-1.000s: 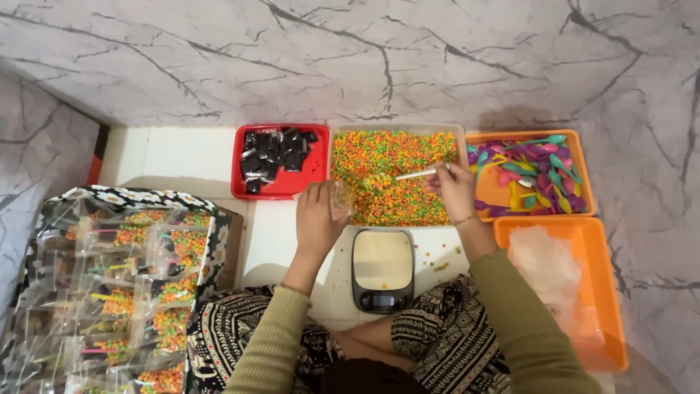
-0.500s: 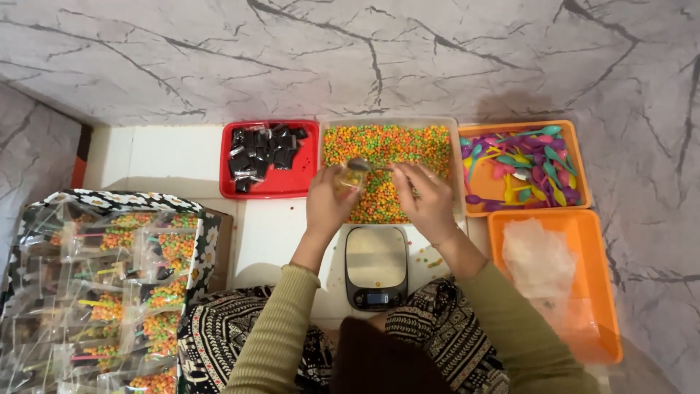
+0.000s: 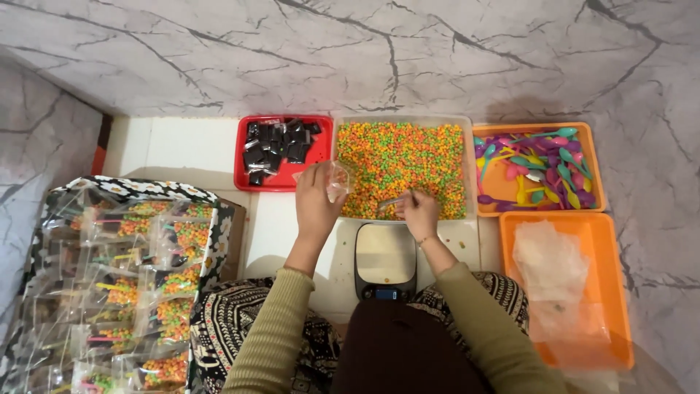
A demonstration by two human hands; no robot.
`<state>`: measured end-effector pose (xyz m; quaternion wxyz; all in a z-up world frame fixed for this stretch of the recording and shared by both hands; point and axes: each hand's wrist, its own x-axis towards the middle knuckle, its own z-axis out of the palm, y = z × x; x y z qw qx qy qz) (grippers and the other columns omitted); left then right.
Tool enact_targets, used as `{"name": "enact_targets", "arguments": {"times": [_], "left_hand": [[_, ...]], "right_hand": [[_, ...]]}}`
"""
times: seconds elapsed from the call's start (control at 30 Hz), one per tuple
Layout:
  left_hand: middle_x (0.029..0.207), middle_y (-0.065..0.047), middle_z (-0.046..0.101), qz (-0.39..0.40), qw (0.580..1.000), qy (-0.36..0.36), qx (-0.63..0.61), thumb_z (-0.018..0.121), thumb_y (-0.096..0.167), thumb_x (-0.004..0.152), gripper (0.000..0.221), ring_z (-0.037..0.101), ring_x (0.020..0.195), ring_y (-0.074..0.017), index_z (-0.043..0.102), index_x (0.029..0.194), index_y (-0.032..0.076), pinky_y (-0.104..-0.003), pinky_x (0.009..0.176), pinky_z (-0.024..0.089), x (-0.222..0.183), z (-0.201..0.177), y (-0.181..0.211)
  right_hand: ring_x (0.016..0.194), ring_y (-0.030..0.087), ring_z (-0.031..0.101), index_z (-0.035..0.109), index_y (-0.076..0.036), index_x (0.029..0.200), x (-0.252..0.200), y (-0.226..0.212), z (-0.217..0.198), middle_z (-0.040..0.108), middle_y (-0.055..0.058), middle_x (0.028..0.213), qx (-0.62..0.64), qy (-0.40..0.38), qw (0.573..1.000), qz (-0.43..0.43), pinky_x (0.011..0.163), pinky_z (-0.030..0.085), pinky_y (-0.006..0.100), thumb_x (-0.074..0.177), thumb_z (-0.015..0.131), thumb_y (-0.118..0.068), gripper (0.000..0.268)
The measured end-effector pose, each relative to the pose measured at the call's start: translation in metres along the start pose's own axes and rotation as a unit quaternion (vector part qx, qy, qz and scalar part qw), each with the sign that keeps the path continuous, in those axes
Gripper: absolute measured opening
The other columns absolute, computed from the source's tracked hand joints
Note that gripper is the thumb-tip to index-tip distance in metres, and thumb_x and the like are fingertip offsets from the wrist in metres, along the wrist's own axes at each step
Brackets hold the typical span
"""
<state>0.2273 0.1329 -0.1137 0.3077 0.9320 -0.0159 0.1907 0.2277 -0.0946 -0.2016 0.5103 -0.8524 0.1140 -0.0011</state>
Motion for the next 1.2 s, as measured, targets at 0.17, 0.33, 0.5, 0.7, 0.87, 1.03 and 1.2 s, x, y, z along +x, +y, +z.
{"name": "enact_targets", "arguments": {"times": [0.17, 0.33, 0.5, 0.7, 0.87, 1.03, 1.2], "left_hand": [[0.123, -0.018, 0.063, 0.007, 0.999, -0.02, 0.042, 0.095, 0.016, 0.057, 0.082, 0.058, 0.122, -0.0373, 0.062, 0.13, 0.003, -0.045, 0.109, 0.043, -0.003, -0.003, -0.008], [0.124, -0.015, 0.063, 0.003, 0.996, -0.034, 0.077, 0.096, 0.02, 0.057, 0.082, 0.056, 0.125, -0.0346, 0.061, 0.13, 0.006, -0.044, 0.11, 0.042, -0.005, 0.012, -0.021], [0.107, -0.007, 0.067, 0.001, 0.996, -0.039, 0.078, 0.091, 0.024, 0.062, 0.061, 0.063, 0.113, -0.0306, 0.068, 0.117, 0.012, -0.045, 0.105, 0.044, -0.013, 0.025, -0.015], [0.094, -0.005, 0.069, -0.032, 0.998, -0.022, 0.042, 0.092, 0.028, 0.064, 0.048, 0.068, 0.1, -0.0287, 0.07, 0.105, 0.014, -0.042, 0.097, 0.05, -0.009, 0.05, -0.009], [0.104, -0.012, 0.068, -0.032, 0.999, 0.001, -0.041, 0.093, 0.021, 0.059, 0.063, 0.067, 0.103, -0.0368, 0.068, 0.115, 0.01, -0.045, 0.095, 0.053, 0.001, 0.052, 0.023], [0.109, -0.016, 0.067, -0.031, 0.998, 0.011, -0.051, 0.093, 0.018, 0.056, 0.074, 0.066, 0.105, -0.0399, 0.066, 0.124, 0.005, -0.046, 0.095, 0.054, 0.0, 0.049, 0.024], [0.1, -0.005, 0.07, -0.051, 0.996, 0.016, -0.072, 0.088, 0.013, 0.07, 0.043, 0.068, 0.102, -0.0286, 0.073, 0.111, 0.014, -0.037, 0.092, 0.055, -0.009, 0.038, -0.001]], "right_hand": [[0.083, 0.039, 0.075, 0.07, 0.005, 0.112, 0.023, 0.046, 0.017, 0.072, 0.033, 0.092, 0.265, -0.004, 0.943, 0.203, 0.072, 0.067, 0.045, 0.104, 0.059, -0.019, 0.028], [0.082, 0.034, 0.076, 0.063, 0.008, 0.118, 0.033, 0.021, -0.015, 0.071, 0.029, 0.092, 0.29, 0.024, 0.935, 0.204, 0.074, 0.066, 0.042, 0.104, 0.061, -0.021, 0.032], [0.068, 0.024, 0.075, 0.072, 0.0, 0.095, 0.037, -0.032, -0.056, 0.071, 0.019, 0.079, 0.268, 0.073, 0.958, 0.07, 0.061, 0.068, 0.032, 0.105, 0.059, -0.019, 0.025], [0.061, 0.026, 0.074, 0.074, 0.005, 0.093, 0.023, -0.112, -0.086, 0.072, 0.022, 0.074, 0.222, 0.096, 0.968, -0.062, 0.056, 0.067, 0.031, 0.105, 0.061, -0.011, 0.024], [0.064, 0.026, 0.074, 0.075, 0.0, 0.097, 0.004, -0.144, -0.088, 0.072, 0.017, 0.074, 0.085, 0.064, 0.962, -0.251, 0.052, 0.063, 0.031, 0.105, 0.063, -0.012, 0.019], [0.067, 0.021, 0.073, 0.079, -0.004, 0.106, -0.003, -0.123, -0.091, 0.075, 0.008, 0.078, 0.01, 0.111, 0.915, -0.388, 0.053, 0.063, 0.029, 0.101, 0.068, -0.01, 0.014], [0.066, 0.024, 0.072, 0.077, -0.006, 0.097, 0.014, -0.071, -0.072, 0.07, 0.007, 0.069, -0.011, 0.13, 0.938, -0.322, 0.058, 0.058, 0.033, 0.106, 0.063, -0.011, 0.018]]}}
